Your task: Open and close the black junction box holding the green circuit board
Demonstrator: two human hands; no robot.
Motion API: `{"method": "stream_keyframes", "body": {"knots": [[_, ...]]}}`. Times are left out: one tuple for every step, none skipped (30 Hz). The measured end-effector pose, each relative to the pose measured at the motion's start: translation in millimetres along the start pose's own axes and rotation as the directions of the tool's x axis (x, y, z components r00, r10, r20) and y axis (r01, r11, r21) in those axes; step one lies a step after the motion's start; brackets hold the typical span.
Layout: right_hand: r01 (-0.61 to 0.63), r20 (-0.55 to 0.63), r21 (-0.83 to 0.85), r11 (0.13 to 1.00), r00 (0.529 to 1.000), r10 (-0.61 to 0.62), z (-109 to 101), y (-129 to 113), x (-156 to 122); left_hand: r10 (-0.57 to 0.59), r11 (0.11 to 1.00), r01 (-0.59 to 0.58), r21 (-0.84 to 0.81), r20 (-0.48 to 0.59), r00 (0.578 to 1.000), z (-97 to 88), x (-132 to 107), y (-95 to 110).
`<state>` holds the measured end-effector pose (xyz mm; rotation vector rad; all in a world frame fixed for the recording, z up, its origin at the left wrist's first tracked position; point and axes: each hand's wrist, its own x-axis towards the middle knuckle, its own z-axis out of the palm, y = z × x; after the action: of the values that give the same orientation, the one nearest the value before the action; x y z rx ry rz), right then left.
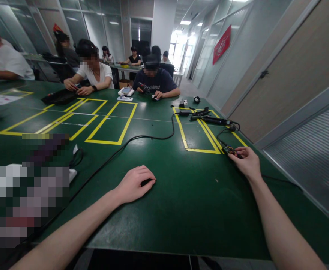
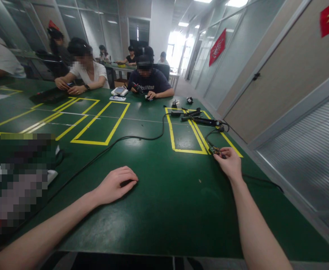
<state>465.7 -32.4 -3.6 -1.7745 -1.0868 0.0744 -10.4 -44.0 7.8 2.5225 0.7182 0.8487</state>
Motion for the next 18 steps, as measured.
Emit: {"method": "stream_keyframes", "body": {"knots": [[0.006, -0.016, 0.011, 1.0, 1.0, -0.006, -1, -1, -1, -0.002, 1.0, 0.002, -0.002, 0.002, 1.0, -0.1, 0, 0], [0.014, -0.04, 0.008, 1.0, 0.999, -0.013, -2, -2, -1, -0.005, 1.0, 0.005, -0.003, 0.004, 1.0, -0.1, 0, 0], [0.019, -0.071, -0.012, 1.0, 0.997, -0.02, -3, -3, -2, -0.007, 1.0, 0.007, -0.006, 0.005, 1.0, -0.2, 0, 0], [0.02, -0.106, -0.052, 0.998, 0.994, -0.026, -4, -3, -2, -0.009, 1.0, 0.009, -0.009, 0.006, 1.0, -0.3, 0, 0], [0.018, -0.136, -0.105, 0.994, 0.99, -0.032, -5, -3, -2, -0.01, 1.0, 0.01, -0.011, 0.009, 1.0, -0.5, 0, 0], [0.014, -0.158, -0.164, 0.986, 0.987, -0.04, -5, -2, -1, -0.01, 1.0, 0.01, -0.012, 0.012, 1.0, -0.6, 0, 1], [0.006, -0.17, -0.222, 0.975, 0.984, -0.045, -6, 0, 0, -0.009, 1.0, 0.009, -0.012, 0.014, 1.0, -0.7, 0, 1], [-0.007, -0.171, -0.275, 0.961, 0.984, -0.041, -6, 2, 1, -0.007, 1.0, 0.007, -0.011, 0.016, 1.0, -0.8, 0, 1], [-0.026, -0.159, -0.32, 0.947, 0.987, -0.026, -6, 5, 2, -0.005, 1.0, 0.005, -0.008, 0.017, 1.0, -0.9, 0, 1], [-0.049, -0.138, -0.354, 0.934, 0.99, 0.0, -5, 8, 3, -0.003, 1.0, 0.003, -0.005, 0.017, 1.0, -0.9, 0, 1], [-0.076, -0.113, -0.38, 0.922, 0.993, 0.036, -5, 10, 5, -0.001, 1.0, 0.001, -0.002, 0.016, 1.0, -1.0, 0, 1], [-0.102, -0.087, -0.4, 0.911, 0.994, 0.073, -5, 13, 7, -0.001, 1.0, 0.001, -0.001, 0.015, 1.0, -1.0, 0, 1], [-0.117, -0.059, -0.416, 0.902, 0.993, 0.102, -5, 16, 8, 0.0, 1.0, 0.0, 0.002, 0.015, 1.0, -1.0, 0, 1], [-0.122, -0.033, -0.428, 0.895, 0.992, 0.119, -5, 18, 9, 0.0, 1.0, 0.0, 0.004, 0.015, 1.0, -1.0, 0, 1], [-0.118, -0.011, -0.439, 0.89, 0.992, 0.126, -5, 19, 9, -0.001, 1.0, 0.001, 0.006, 0.015, 1.0, -0.9, 0, 1], [-0.109, 0.009, -0.448, 0.887, 0.992, 0.127, -4, 19, 9, -0.003, 1.0, 0.002, 0.007, 0.015, 1.0, -0.7, 0, 1], [-0.092, 0.031, -0.451, 0.888, 0.992, 0.119, -3, 18, 8, -0.003, 1.0, 0.003, 0.006, 0.015, 1.0, -0.5, 0, 1], [-0.056, 0.056, -0.44, 0.896, 0.994, 0.089, -1, 16, 6, -0.004, 1.0, 0.004, 0.003, 0.015, 1.0, -0.2, 1, 1]]}}
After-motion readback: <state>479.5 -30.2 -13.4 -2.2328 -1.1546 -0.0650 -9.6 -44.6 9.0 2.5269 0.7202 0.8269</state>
